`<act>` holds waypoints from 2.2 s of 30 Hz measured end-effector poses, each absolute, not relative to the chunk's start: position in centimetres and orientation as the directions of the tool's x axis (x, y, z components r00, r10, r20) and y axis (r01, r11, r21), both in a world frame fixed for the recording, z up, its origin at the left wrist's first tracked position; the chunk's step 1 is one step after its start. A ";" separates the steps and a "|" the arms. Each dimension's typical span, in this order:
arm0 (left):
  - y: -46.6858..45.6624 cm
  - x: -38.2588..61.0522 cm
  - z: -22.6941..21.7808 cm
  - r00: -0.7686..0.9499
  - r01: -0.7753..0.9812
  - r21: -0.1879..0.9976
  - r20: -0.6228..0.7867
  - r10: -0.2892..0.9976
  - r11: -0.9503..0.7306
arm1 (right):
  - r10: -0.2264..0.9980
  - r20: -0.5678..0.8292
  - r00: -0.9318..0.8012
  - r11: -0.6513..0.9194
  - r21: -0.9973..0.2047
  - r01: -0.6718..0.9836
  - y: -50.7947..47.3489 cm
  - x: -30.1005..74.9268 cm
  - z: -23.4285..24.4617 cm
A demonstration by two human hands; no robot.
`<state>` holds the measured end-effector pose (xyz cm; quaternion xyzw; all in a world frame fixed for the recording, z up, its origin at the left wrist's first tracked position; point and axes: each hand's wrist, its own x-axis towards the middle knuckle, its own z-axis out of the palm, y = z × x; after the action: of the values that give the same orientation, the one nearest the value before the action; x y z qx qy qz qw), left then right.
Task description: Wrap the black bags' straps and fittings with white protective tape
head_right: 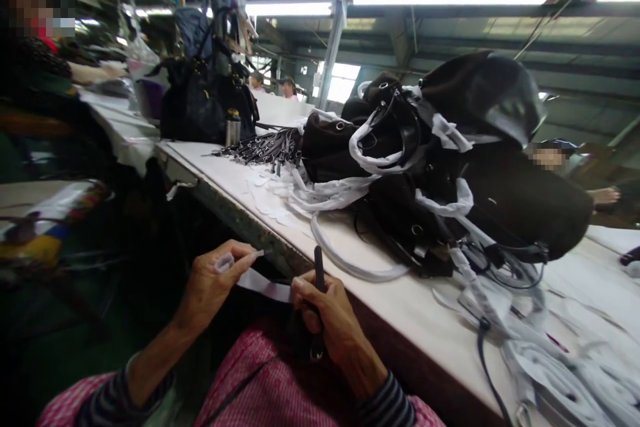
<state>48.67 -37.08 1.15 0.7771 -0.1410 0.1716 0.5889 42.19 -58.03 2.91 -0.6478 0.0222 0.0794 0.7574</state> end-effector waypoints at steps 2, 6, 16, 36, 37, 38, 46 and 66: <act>-37.6 50.8 1.2 0.764 -0.592 0.645 0.639 -0.083 -0.484 | 0.066 -0.151 0.986 0.125 -0.979 -0.158 -58.8 41.2 2.4; -39.3 54.4 0.3 0.655 -0.704 0.377 0.672 -0.345 -0.602 | 0.078 -0.176 0.981 0.113 -0.976 -0.184 -59.9 39.3 1.7; -39.4 56.0 0.1 0.658 -0.752 0.437 0.439 -0.612 -0.494 | 0.036 -0.200 0.979 0.159 -0.966 -0.203 -61.1 37.2 1.0; -38.2 55.3 4.0 0.926 -0.370 0.888 0.328 -0.187 -0.274 | 0.083 -0.184 0.979 0.054 -0.981 -0.188 -60.2 35.6 1.5; -38.0 55.3 3.8 0.934 -0.347 0.899 0.307 -0.181 -0.267 | 0.092 -0.186 0.978 0.049 -0.980 -0.191 -60.3 35.6 1.5; -37.7 55.2 3.3 0.944 -0.314 0.914 0.273 -0.184 -0.258 | 0.102 -0.196 0.975 0.043 -0.979 -0.201 -60.3 35.6 1.4; -31.0 52.7 1.3 0.979 -0.089 0.993 0.074 -0.190 -0.072 | 0.115 -0.304 0.946 -0.013 -0.952 -0.305 -61.3 34.4 -1.4; -35.3 41.9 -2.8 0.911 -0.352 0.923 0.299 -0.282 -0.157 | -0.089 -0.163 0.983 -0.439 -0.879 -0.186 -60.4 31.3 12.0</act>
<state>41.89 -35.31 -2.75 0.7600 -0.2085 0.0282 0.6149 31.28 -60.41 11.99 -0.8470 0.0811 0.0462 0.5234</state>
